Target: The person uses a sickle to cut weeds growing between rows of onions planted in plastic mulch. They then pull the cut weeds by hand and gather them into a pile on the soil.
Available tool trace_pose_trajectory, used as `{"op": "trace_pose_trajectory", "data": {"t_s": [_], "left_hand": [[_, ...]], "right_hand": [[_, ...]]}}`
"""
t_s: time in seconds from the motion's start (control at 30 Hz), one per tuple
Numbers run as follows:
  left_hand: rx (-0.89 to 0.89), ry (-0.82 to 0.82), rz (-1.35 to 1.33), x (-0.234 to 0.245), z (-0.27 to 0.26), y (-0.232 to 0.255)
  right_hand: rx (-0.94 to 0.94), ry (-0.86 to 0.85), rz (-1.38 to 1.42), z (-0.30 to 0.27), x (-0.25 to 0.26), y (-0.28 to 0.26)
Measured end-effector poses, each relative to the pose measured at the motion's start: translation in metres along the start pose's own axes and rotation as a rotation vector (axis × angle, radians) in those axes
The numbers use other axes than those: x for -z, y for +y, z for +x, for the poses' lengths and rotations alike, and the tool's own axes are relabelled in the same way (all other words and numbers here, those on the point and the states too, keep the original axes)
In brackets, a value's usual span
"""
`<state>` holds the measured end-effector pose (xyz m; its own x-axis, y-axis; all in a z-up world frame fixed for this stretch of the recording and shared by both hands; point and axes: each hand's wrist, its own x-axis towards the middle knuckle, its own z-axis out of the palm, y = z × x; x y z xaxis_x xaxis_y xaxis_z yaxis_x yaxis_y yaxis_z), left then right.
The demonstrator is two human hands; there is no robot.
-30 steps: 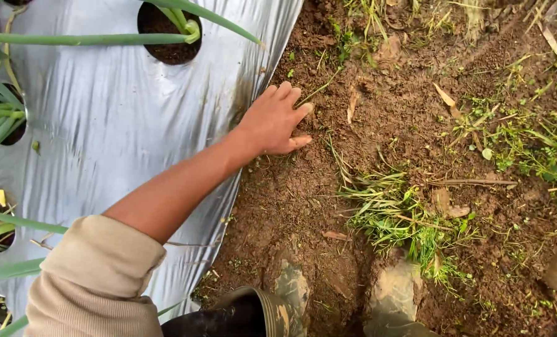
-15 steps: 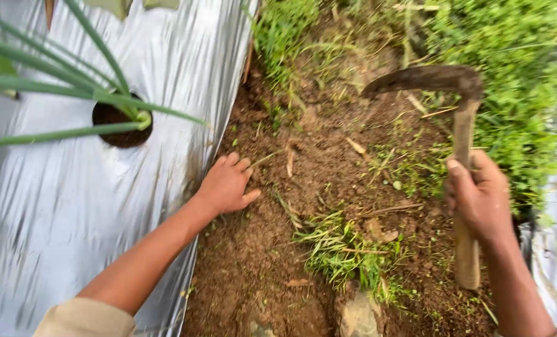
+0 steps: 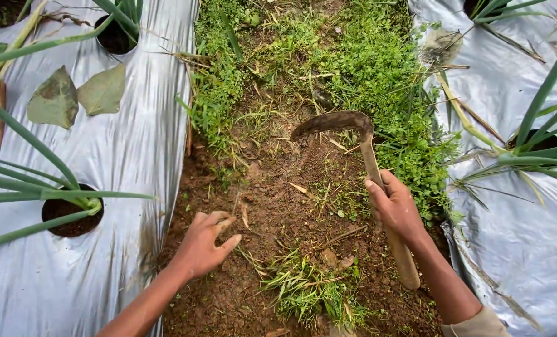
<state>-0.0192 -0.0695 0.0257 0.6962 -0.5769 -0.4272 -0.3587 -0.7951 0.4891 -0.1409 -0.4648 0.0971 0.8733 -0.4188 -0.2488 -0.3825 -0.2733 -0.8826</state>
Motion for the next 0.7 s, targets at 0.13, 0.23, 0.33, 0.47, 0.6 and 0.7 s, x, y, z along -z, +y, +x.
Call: {"op": "trace_pose_trajectory", "data": {"t_s": [0.13,0.23,0.33,0.47,0.6,0.7], "left_hand": [[-0.106,-0.072,-0.010,-0.003,-0.002,0.045],[-0.222,-0.164,-0.015,-0.002,-0.013,0.089],[-0.326,-0.261,0.040,-0.015,-0.016,0.117],[-0.421,-0.289,0.046,-0.042,-0.018,0.134],[-0.521,-0.335,0.143,-0.063,-0.021,0.141],[-0.570,-0.340,0.186,-0.073,-0.026,0.141]], "right_hand": [[0.008,0.003,0.031,-0.001,0.004,0.001],[-0.046,0.026,0.013,-0.003,0.005,-0.003],[-0.052,0.034,0.030,-0.007,0.005,-0.009],[-0.038,0.020,0.058,-0.010,0.003,-0.011],[-0.002,0.010,0.014,-0.008,0.004,-0.007],[0.019,0.004,0.011,-0.010,0.003,-0.003]]}}
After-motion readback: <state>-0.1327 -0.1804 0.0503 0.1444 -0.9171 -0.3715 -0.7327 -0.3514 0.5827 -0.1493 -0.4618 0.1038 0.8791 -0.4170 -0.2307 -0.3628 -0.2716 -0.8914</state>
